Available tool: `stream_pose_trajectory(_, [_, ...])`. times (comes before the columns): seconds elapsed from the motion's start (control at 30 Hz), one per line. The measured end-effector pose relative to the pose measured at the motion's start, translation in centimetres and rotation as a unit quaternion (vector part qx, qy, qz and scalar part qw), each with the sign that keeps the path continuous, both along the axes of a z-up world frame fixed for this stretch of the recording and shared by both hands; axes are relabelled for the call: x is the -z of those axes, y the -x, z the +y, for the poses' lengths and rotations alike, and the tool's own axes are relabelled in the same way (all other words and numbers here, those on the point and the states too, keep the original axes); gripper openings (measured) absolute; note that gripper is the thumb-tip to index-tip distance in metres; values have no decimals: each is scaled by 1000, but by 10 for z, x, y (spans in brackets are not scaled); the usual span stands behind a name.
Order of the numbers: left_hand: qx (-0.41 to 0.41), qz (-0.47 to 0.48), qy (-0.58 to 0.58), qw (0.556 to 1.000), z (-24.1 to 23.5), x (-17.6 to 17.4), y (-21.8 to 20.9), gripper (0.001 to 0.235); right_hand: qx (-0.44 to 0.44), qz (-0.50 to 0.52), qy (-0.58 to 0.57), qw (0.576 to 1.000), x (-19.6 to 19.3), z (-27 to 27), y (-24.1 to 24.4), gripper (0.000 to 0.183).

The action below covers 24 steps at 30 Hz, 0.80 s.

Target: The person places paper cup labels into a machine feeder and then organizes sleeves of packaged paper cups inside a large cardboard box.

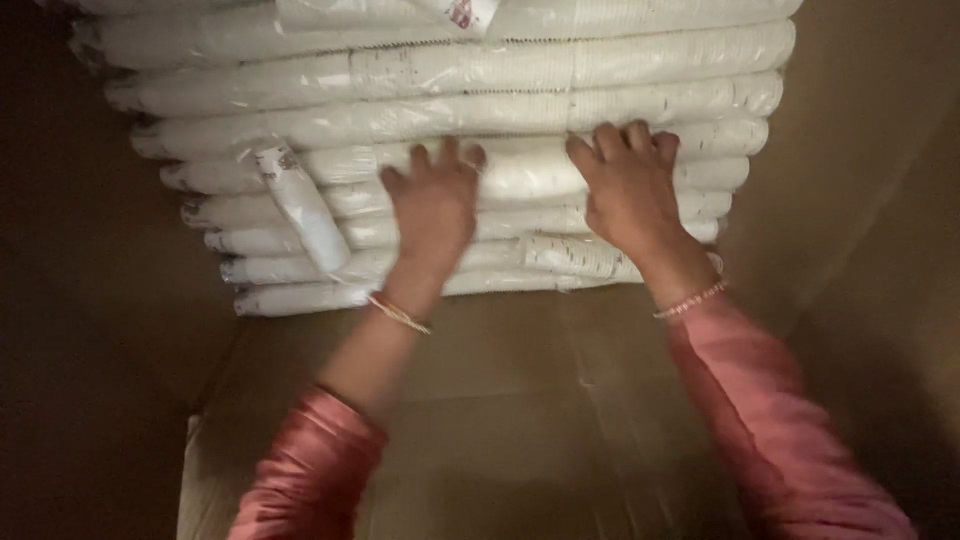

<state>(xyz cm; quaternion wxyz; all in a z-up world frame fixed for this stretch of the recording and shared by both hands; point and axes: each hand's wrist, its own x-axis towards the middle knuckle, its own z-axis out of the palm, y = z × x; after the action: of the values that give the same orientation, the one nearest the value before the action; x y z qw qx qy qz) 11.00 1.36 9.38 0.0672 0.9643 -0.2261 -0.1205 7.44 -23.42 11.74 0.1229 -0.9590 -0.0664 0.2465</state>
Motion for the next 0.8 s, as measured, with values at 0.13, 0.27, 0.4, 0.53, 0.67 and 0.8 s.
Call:
stream_pose_trajectory(0.13, [14, 135, -23, 990, -57, 7, 52, 56, -4, 44, 67, 997, -19, -26, 22, 60])
stream_pose_trajectory(0.27, [14, 344, 47, 938, -101, 29, 114, 39, 15, 145, 87, 985, 36, -75, 104, 97])
stream_pose_trajectory(0.4, [21, 391, 75, 917, -95, 20, 154, 57, 58, 457, 196, 866, -8, -37, 116, 82])
stream_pose_trajectory(0.53, [17, 502, 51, 863, -64, 25, 116, 52, 25, 296, 142, 944, 28, -49, 137, 81])
stream_pose_trajectory(0.67, [48, 345, 47, 936, -11, 96, 40, 45, 74, 218, 79, 970, 37, -79, 76, 60])
stream_pose_trajectory(0.8, [40, 5, -18, 999, 44, 77, -94, 37, 65, -3, 99, 993, 55, -131, -26, 45])
